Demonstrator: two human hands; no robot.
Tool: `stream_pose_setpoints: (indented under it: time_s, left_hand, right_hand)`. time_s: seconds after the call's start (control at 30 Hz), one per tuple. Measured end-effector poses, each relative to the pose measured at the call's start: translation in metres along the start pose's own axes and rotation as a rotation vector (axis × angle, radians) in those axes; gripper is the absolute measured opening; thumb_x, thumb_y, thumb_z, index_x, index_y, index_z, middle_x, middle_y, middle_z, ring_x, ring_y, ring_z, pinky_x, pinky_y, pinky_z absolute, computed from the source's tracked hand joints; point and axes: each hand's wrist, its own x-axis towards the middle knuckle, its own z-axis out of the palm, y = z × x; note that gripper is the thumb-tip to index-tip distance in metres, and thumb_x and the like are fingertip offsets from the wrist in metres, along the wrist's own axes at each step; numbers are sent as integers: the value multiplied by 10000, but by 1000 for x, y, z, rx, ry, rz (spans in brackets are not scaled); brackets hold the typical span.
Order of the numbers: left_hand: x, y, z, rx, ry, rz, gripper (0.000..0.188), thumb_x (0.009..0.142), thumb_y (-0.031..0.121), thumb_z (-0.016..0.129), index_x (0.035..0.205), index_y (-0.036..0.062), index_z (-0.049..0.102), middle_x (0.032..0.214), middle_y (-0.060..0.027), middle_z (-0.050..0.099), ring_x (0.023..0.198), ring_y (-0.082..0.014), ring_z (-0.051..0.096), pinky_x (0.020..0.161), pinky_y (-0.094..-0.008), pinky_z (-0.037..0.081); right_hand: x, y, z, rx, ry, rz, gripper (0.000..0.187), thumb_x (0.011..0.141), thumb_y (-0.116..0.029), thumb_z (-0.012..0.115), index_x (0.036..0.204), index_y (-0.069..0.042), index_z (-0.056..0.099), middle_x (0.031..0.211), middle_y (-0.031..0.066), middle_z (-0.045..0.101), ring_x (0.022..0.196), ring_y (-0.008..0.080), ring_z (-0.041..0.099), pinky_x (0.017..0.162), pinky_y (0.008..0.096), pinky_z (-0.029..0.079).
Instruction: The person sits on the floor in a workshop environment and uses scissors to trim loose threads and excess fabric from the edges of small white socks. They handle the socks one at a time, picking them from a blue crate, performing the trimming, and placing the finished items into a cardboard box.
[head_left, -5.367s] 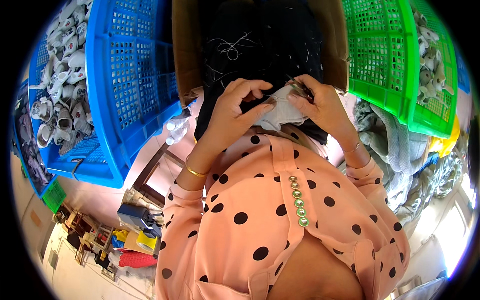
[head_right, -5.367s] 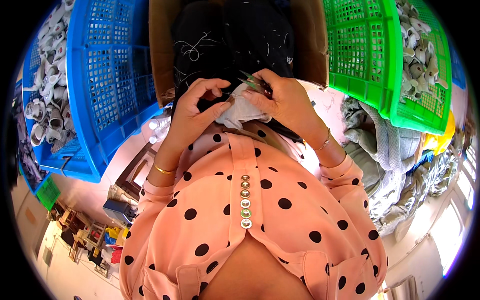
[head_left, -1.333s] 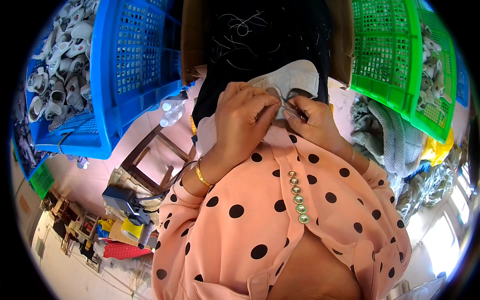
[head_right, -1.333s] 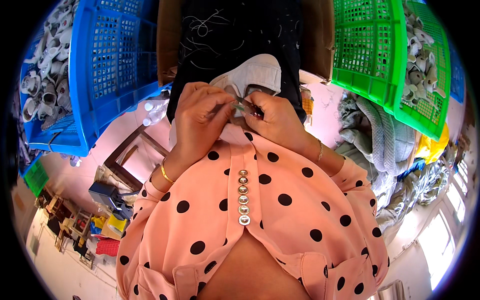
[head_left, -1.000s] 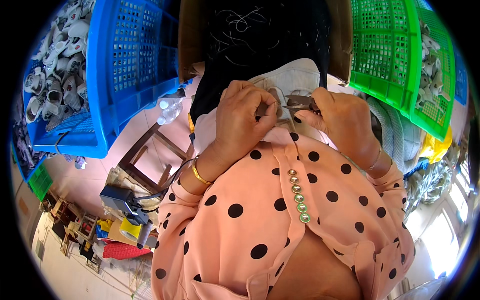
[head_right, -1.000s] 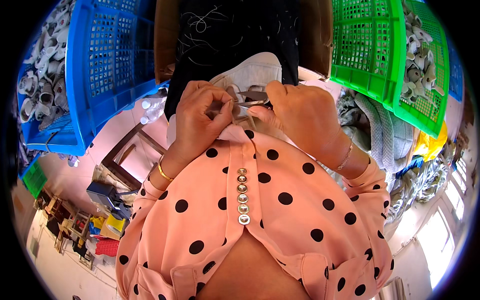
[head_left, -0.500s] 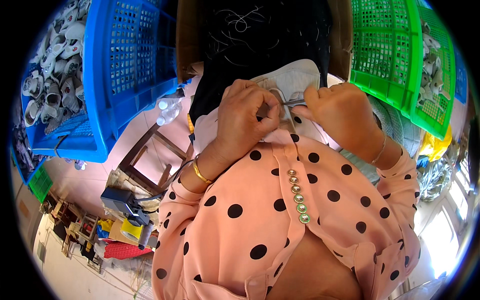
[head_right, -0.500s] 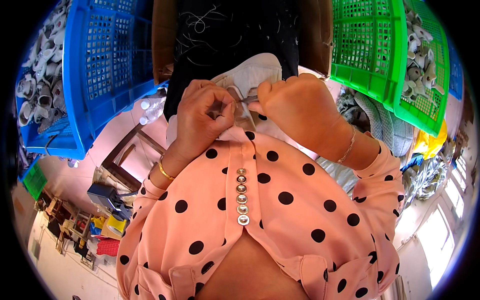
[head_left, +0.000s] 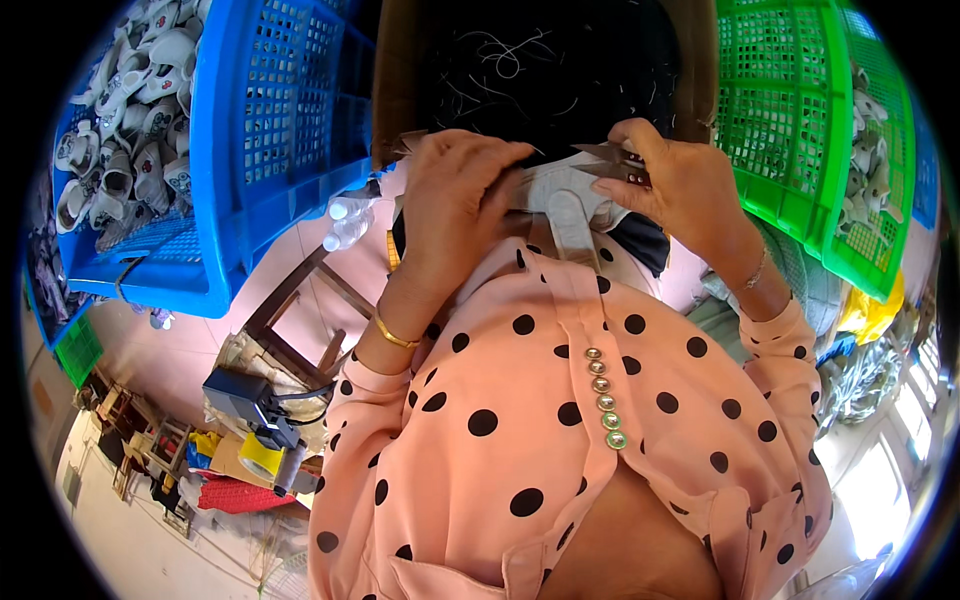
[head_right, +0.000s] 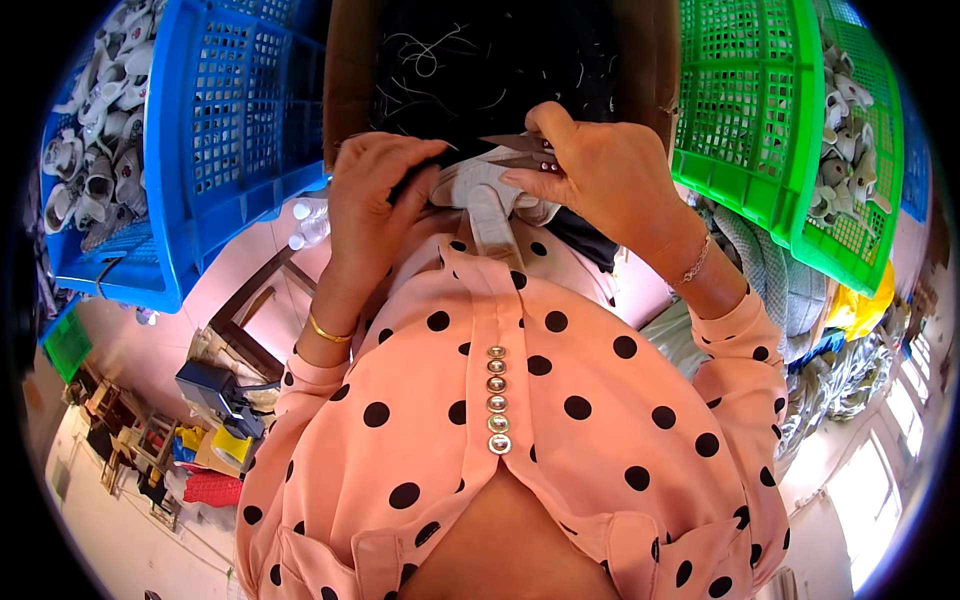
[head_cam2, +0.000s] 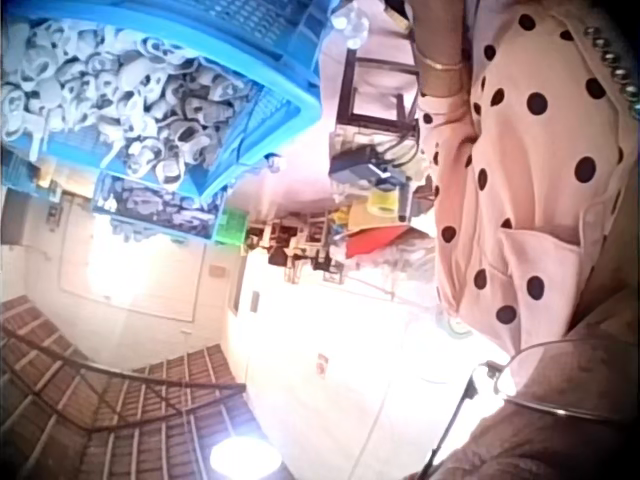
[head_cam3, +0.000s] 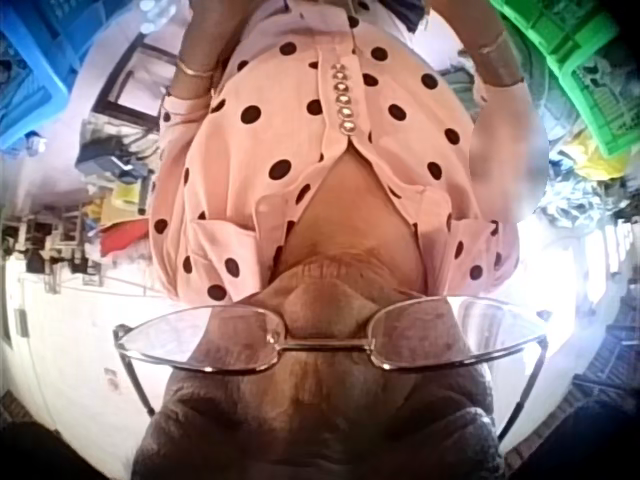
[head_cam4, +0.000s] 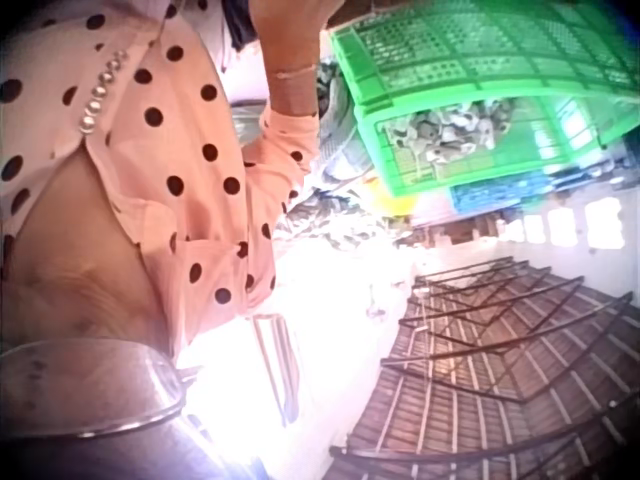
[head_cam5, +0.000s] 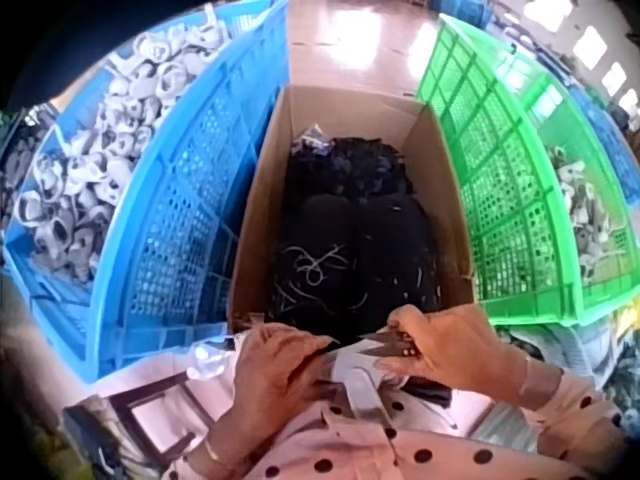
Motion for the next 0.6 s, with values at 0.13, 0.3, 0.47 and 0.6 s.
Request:
stream_pose_setpoints:
  time_s: [0.13, 0.3, 0.47, 0.6]
  left_hand:
    - [-4, 4, 11, -60, -61, 41, 173, 758, 172, 751, 923, 119, 756, 863, 1, 679, 938, -198, 567, 831, -335, 440]
    - [-4, 0, 20, -26, -32, 102, 157, 735, 179, 758, 881, 121, 760, 825, 5, 673, 926, -180, 565, 848, -335, 437]
    - [-2, 1, 24, 81, 10, 204, 152, 715, 153, 741, 865, 127, 742, 830, 4, 663, 932, -173, 570, 949, -367, 432]
    - [-8, -1, 28, 179, 49, 304, 191, 725, 135, 712, 915, 114, 706, 883, -5, 654, 945, -181, 572, 986, -384, 427]
  right_hand:
    - [-4, 6, 5, 39, 12, -74, 542, 828, -612, 583, 960, -86, 584, 581, 21, 625, 519, 191, 630, 447, 278, 432]
    - [1, 11, 5, -18, 32, -155, 523, 856, -601, 556, 914, -82, 565, 549, 26, 589, 489, 189, 604, 434, 280, 418]
    - [17, 10, -7, -225, -2, -256, 478, 855, -551, 592, 770, -86, 521, 507, 48, 529, 443, 216, 557, 411, 300, 404]
    - [26, 5, -11, -286, -73, -303, 464, 839, -499, 636, 686, -78, 514, 498, 66, 516, 448, 231, 557, 406, 309, 404]
